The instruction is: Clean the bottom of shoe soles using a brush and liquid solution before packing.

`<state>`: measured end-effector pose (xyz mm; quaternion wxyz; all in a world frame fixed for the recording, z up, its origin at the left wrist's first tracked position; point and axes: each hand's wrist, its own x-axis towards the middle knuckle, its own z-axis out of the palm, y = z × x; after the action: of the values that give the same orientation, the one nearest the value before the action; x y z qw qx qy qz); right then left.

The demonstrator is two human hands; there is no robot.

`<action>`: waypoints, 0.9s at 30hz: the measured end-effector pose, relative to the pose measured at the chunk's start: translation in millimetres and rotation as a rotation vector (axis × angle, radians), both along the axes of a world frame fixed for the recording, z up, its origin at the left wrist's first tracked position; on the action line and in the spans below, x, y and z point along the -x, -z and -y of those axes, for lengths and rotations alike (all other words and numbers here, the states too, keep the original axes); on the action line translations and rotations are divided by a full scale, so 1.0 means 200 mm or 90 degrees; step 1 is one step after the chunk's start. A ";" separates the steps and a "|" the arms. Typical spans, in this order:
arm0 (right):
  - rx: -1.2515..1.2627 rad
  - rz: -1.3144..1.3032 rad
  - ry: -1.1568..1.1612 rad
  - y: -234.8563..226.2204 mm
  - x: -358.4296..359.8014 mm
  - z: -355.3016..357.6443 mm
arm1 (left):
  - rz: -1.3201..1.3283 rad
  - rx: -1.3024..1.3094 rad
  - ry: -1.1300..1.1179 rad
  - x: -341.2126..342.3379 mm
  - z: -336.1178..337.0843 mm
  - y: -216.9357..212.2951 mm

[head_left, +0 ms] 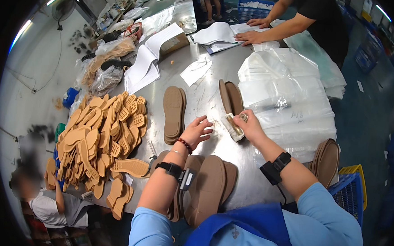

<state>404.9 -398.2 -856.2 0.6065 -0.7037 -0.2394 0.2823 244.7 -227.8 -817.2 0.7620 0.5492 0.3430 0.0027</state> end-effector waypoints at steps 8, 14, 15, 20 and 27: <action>-0.146 -0.402 0.064 0.16 0.02 -0.02 | 0.158 0.122 -0.087 -0.20 0.06 0.37; -0.279 -0.295 0.109 -0.08 0.00 -0.02 | 0.258 0.215 -0.152 -0.10 0.12 0.11; -0.279 -0.166 0.049 -0.16 0.02 -0.03 | 0.258 0.211 -0.157 -0.07 0.13 0.07; -0.255 0.403 -0.092 -0.36 0.12 -0.10 | 0.343 0.247 -0.101 0.02 0.26 -0.14; -0.302 0.644 -0.180 -0.53 0.23 -0.03 | 0.283 0.059 -0.122 0.18 0.28 -0.25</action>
<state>358.1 -393.1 -751.0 0.5141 -0.5571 -0.6482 -0.0725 208.4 -283.3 -766.6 0.8393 0.4646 0.2176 0.1801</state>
